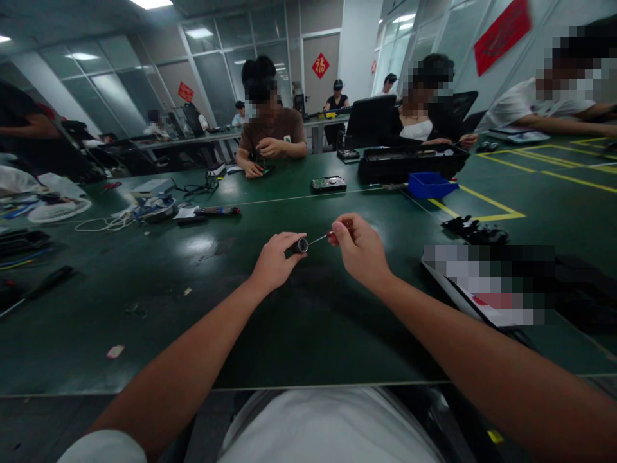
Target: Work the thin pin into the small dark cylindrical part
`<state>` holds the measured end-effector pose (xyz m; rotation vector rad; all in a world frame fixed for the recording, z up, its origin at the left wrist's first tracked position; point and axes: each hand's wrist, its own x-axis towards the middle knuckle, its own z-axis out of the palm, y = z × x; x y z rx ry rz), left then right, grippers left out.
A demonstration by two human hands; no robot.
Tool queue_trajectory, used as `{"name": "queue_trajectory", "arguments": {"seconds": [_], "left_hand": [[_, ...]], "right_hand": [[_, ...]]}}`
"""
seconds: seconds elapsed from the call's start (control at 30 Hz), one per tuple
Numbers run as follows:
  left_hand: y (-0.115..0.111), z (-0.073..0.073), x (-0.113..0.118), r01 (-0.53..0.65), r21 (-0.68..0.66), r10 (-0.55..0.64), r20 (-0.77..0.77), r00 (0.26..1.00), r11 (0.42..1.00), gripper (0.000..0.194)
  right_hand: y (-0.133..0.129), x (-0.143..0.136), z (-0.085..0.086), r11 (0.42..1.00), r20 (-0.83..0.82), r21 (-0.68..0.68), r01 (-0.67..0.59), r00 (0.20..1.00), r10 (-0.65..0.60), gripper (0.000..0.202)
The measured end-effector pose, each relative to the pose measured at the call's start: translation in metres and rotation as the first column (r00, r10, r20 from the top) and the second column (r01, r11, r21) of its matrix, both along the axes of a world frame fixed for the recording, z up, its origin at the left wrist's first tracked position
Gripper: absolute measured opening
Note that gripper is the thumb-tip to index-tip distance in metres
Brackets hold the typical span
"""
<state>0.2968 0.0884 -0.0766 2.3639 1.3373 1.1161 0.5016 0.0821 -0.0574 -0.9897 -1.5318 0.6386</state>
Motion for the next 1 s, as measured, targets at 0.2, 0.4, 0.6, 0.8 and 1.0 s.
{"name": "queue_trajectory", "arguments": {"seconds": [0.2, 0.4, 0.6, 0.8, 1.0], "left_hand": [[0.0001, -0.0005, 0.0000, -0.015, -0.005, 0.015, 0.002, 1.000, 1.000, 0.044], [0.0003, -0.0007, 0.0004, -0.009, -0.010, 0.009, 0.019, 1.000, 1.000, 0.043], [0.0016, -0.0016, 0.0002, -0.017, -0.014, 0.018, 0.045, 0.999, 1.000, 0.043], [0.0014, -0.0026, 0.0006, -0.009, -0.017, 0.010, 0.068, 0.998, 1.000, 0.043], [0.0015, -0.0035, 0.0008, -0.014, -0.029, 0.015, 0.047, 0.999, 0.999, 0.043]], "right_hand": [[0.0019, -0.0002, -0.0020, 1.000, -0.009, 0.006, -0.010, 1.000, 0.010, 0.020], [0.0021, -0.0001, -0.0027, 0.999, 0.030, 0.027, 0.030, 0.999, -0.031, 0.020], [-0.0006, -0.0005, -0.0009, 0.997, 0.056, 0.064, 0.044, 0.997, -0.048, 0.018], [0.0010, 0.0000, -0.0017, 1.000, 0.026, 0.026, 0.004, 1.000, -0.004, 0.019], [0.0000, -0.0013, -0.0055, 0.998, 0.098, 0.067, 0.014, 0.995, -0.020, 0.018]]}}
